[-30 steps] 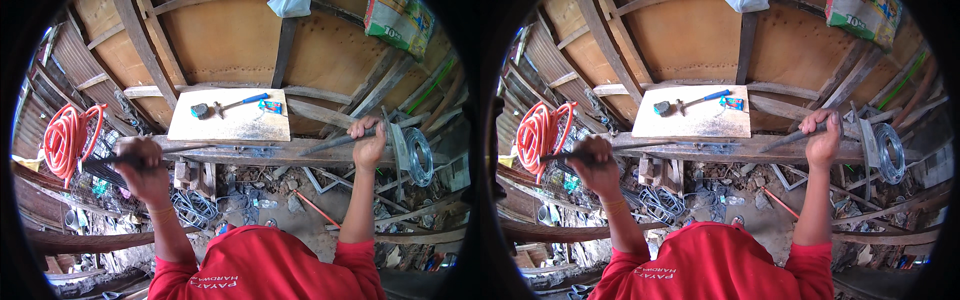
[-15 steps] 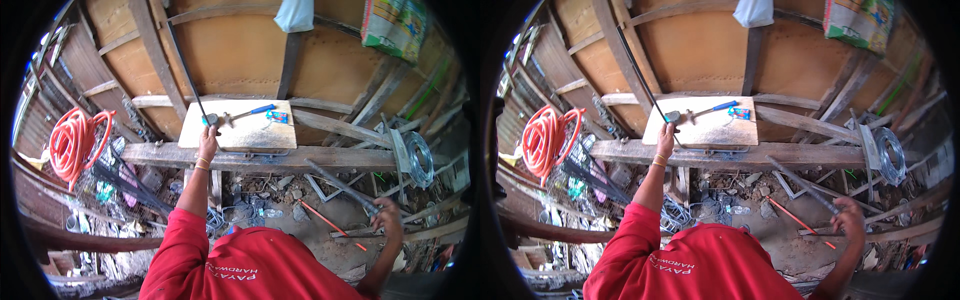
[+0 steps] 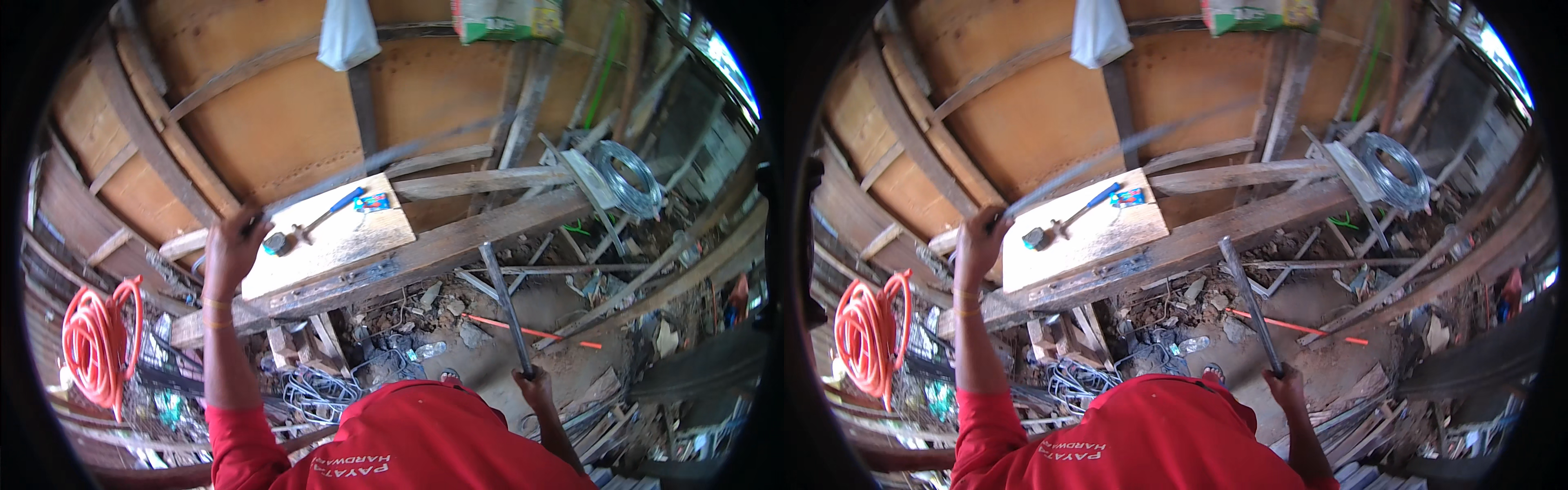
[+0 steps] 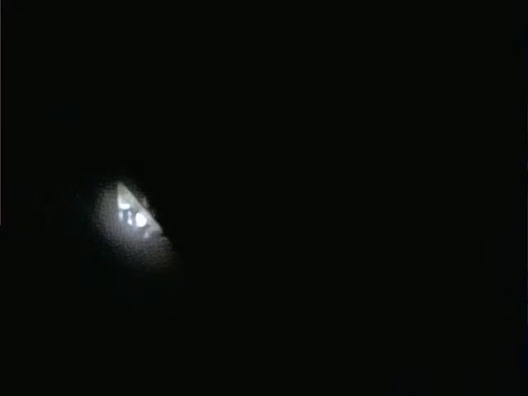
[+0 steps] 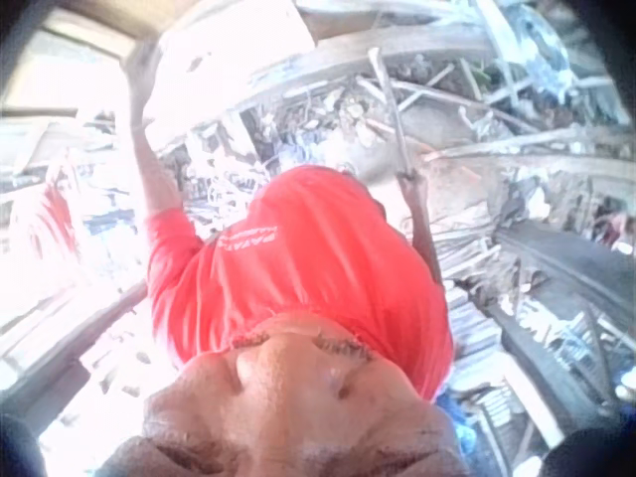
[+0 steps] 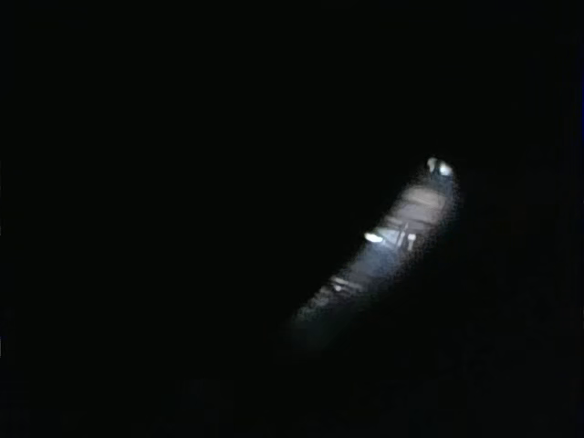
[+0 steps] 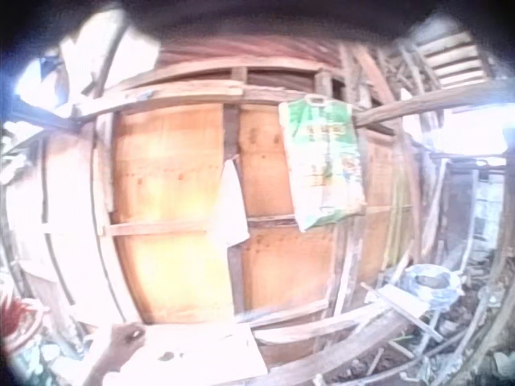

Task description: The person bends metal rods into U-shapes using a wooden beam as a fulcrum. They repeatedly position the rods, apply force to bend them, and place the finished pieces aside.

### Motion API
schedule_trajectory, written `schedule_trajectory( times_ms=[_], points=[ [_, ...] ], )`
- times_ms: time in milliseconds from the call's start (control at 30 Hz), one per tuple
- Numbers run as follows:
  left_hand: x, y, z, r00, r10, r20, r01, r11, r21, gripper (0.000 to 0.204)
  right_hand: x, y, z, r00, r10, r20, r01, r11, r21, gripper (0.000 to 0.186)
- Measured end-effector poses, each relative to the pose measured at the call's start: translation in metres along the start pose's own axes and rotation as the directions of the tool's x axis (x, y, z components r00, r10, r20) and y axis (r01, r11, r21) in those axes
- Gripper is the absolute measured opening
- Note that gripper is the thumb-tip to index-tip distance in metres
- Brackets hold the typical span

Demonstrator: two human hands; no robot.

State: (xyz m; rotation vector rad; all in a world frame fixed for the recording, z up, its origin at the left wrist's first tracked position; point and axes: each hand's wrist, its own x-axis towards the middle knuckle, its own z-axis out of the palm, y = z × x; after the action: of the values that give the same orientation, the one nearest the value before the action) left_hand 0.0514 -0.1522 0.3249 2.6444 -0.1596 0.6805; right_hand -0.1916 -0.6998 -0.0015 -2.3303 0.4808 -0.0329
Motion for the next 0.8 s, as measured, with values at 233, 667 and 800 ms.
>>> schedule_trajectory(
  times_ms=[233, 667, 800],
  points=[
    [-0.053, -0.008, -0.044, 0.983, 0.146, 0.11, -0.15, 0.988, 0.025, 0.02, 0.003, -0.001, -0.036, 0.976, -0.019, -0.216, 0.019, 1.0, -0.006, 0.043],
    [-0.085, -0.021, -0.094, 0.977, 0.179, 0.117, -0.191, 0.976, 0.103, 0.017, 0.001, -0.026, -0.052, 0.976, -0.041, -0.216, 0.066, 0.992, 0.107, 0.04],
    [-0.081, -0.017, -0.113, 0.967, 0.223, 0.125, -0.226, 0.974, 0.014, 0.014, 0.01, -0.002, -0.073, 0.967, -0.13, -0.22, 0.129, 0.991, -0.021, 0.038]
  ],
)
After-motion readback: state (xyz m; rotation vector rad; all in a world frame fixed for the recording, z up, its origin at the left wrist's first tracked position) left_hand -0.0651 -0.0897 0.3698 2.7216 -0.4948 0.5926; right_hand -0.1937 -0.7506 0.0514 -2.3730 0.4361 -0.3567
